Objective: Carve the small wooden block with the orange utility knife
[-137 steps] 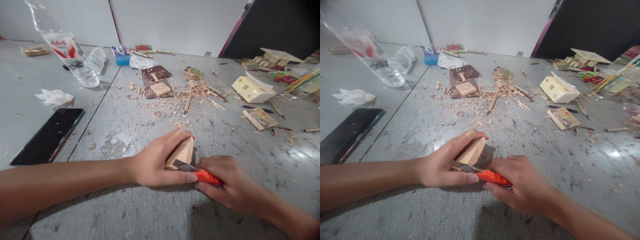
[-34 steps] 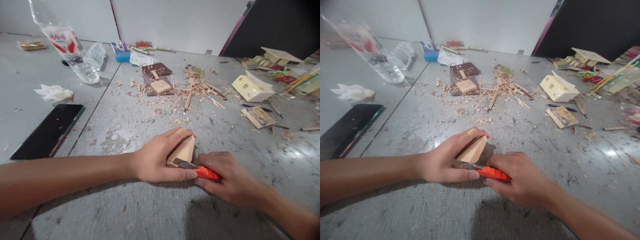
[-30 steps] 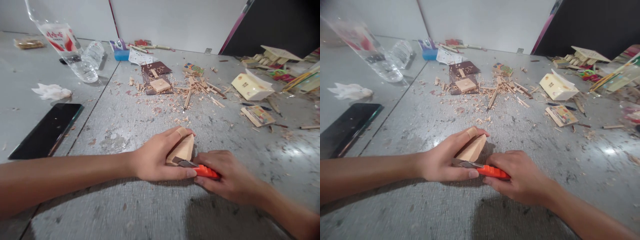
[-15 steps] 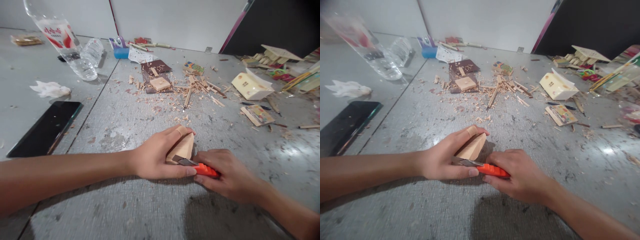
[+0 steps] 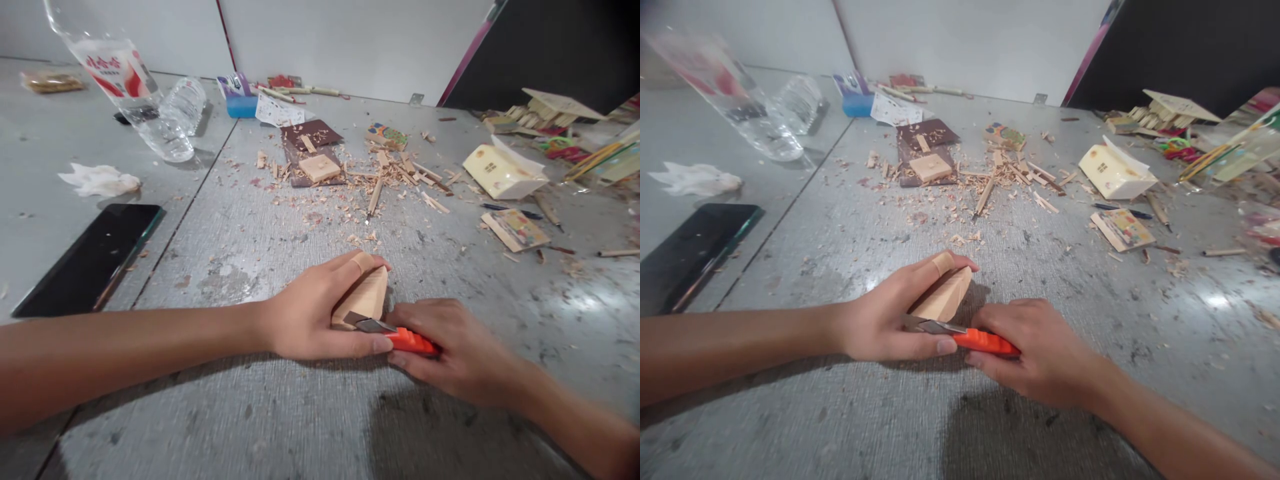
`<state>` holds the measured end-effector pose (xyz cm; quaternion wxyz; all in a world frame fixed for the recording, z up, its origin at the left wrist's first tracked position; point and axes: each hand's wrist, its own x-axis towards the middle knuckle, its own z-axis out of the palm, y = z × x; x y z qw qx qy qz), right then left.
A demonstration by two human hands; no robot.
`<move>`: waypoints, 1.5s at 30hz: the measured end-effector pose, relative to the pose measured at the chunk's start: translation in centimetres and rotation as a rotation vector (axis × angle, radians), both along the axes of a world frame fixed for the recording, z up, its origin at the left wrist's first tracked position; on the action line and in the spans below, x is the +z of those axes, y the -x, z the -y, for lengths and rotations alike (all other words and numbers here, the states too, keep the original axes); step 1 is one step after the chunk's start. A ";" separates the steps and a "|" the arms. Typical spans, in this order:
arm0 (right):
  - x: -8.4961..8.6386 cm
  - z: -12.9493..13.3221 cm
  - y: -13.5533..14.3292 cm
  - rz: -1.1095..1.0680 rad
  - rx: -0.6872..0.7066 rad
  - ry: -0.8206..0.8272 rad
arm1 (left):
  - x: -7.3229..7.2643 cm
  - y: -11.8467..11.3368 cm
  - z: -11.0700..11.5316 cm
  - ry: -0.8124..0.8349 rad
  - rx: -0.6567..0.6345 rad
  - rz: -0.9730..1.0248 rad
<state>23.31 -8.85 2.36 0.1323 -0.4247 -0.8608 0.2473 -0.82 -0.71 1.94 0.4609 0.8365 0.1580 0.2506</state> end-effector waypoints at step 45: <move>-1.1 2.1 0.2 -0.137 -0.029 -0.317 | -1.5 -0.3 0.2 0.281 0.021 0.242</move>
